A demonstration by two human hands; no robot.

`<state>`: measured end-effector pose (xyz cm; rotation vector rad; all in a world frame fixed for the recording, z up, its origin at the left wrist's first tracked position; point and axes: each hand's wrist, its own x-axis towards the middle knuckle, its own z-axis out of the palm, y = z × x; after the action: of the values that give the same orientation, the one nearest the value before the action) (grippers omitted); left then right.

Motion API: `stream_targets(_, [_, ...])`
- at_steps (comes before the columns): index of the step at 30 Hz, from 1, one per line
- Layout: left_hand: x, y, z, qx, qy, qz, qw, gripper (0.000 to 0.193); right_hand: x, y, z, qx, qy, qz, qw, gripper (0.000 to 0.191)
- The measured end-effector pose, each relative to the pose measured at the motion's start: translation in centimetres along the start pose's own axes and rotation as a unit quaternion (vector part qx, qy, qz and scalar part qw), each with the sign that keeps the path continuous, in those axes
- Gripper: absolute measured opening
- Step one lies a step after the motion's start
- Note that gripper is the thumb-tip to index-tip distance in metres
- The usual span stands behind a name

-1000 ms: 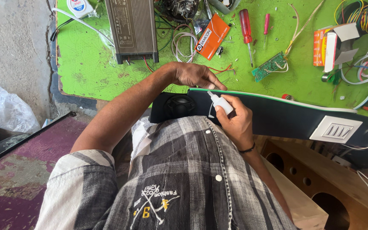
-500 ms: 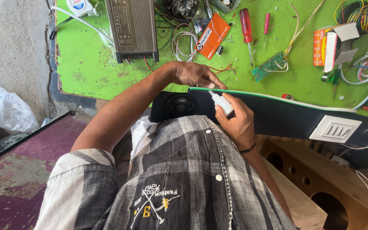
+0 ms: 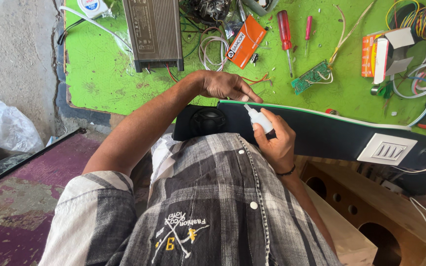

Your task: The person applies glue from a small bottle to the edge of a black speaker enclosure and presses a green foam strip along the glued edge. They repeat this process along the enclosure's perimeter, occasionally picking up and repositioning the foam strip.

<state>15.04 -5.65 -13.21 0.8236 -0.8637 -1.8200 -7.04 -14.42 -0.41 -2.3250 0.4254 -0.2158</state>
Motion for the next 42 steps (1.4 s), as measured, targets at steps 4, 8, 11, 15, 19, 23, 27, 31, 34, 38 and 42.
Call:
stream_targets(4, [0.0,-0.1,-0.1,0.023,0.006,0.008,1.000,0.044,-0.2,0.3,0.3,0.017,0.002,0.005,1.000,0.035])
stream_targets(8, [0.0,-0.2,-0.2,0.045,0.008,0.015,0.999,0.044,-0.2,0.7,0.5,0.016,-0.003,0.007,1.000,0.035])
stream_targets(11, [0.0,-0.2,-0.3,0.006,0.004,0.001,1.000,0.045,-0.4,1.2,0.5,0.019,0.003,0.001,1.000,0.035])
stream_targets(15, [0.1,0.0,-0.5,0.002,0.006,-0.005,1.000,0.044,-1.2,1.8,0.1,0.003,0.043,0.004,0.999,0.033])
stream_targets(19, [0.3,0.2,-0.7,0.062,0.004,0.005,0.998,0.042,-2.1,2.6,-0.4,0.003,0.078,0.068,0.995,0.031])
stream_targets(23, [0.6,0.4,-0.8,0.065,0.017,-0.049,0.997,0.042,-2.7,3.7,-0.3,0.026,0.085,0.061,0.994,0.031])
stream_targets(27, [0.9,0.7,-0.8,0.116,0.033,-0.081,0.989,0.042,-3.0,4.8,-0.2,0.099,0.100,0.073,0.987,0.032])
stream_targets(31, [1.1,0.9,-0.8,0.102,0.025,-0.076,0.992,0.043,-2.6,5.6,-1.4,0.294,0.091,0.132,0.942,0.032])
stream_targets(34, [1.2,1.0,-0.7,0.073,0.014,-0.075,0.994,0.042,-1.3,6.5,-4.4,0.382,0.117,0.107,0.910,0.033])
stream_targets(38, [1.3,1.2,-0.6,0.115,0.014,-0.064,0.991,0.041,2.6,8.9,-9.6,0.421,0.140,0.080,0.893,0.032])
stream_targets(42, [1.3,1.7,-0.3,0.135,-0.020,-0.014,0.990,0.040,8.8,12.1,-10.0,0.335,0.037,0.097,0.937,0.037])
